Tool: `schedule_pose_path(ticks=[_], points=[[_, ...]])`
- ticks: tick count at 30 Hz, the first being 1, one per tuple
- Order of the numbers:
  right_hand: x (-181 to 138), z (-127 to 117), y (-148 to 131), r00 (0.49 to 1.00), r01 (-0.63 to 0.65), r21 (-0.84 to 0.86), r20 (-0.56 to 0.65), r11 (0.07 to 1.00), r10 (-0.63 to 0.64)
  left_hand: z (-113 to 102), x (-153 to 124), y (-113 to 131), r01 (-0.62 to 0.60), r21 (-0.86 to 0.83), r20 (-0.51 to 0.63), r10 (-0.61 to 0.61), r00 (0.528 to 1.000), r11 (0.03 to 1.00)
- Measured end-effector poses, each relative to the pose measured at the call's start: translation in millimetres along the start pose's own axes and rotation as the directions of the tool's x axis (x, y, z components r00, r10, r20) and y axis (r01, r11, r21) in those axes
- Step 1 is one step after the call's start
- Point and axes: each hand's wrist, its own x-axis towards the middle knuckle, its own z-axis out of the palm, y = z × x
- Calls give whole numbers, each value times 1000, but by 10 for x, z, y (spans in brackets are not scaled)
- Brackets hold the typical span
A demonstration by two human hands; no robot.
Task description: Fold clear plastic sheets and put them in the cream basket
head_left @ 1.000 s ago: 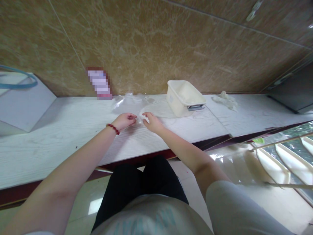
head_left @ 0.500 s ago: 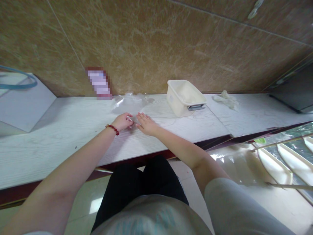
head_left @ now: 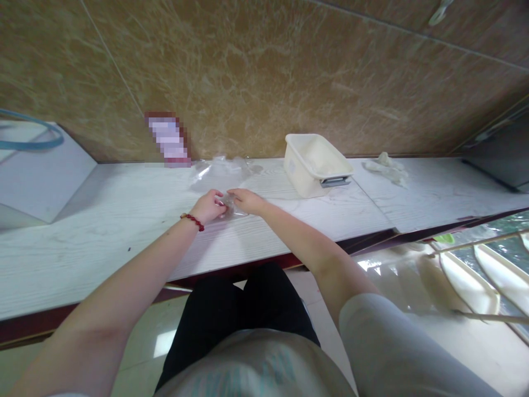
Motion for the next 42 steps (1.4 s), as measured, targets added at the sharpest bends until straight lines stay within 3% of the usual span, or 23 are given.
schedule_pose_path(ticks=[4,7,10,14,17,21,28,32,37,42], points=[[-3,-24,-35,1000,21,-89,-18,996,-23,2,-22,10,-47,120,-39,52,998,992],[6,-16,-92,998,-59,-191,-16,980,57,23,-38,-4,-106,243,-62,124,990,964],[6,38,-140,990,-141,-267,-39,953,135,45,-75,-45,-208,392,-103,267,958,896],[-33,137,-166,987,-138,-296,-123,945,106,41,-182,-107,-226,530,-158,357,921,817],[-62,169,-170,981,-149,-290,-165,945,104,52,-280,-138,-309,552,-102,430,897,775],[-63,170,-168,983,-143,-281,-156,949,102,144,-391,-182,-509,542,90,556,826,669],[-7,223,-100,988,-106,-291,-136,951,68,243,-443,-292,-490,501,170,474,864,714],[-25,176,-67,978,-87,-218,-203,972,42,235,-441,-304,-482,477,178,456,872,735],[-103,82,-60,976,123,-133,-163,984,-144,231,-439,-303,-485,465,173,461,870,741],[-169,45,-7,958,287,-112,0,951,-288,226,-438,-308,-490,448,180,461,869,748]])
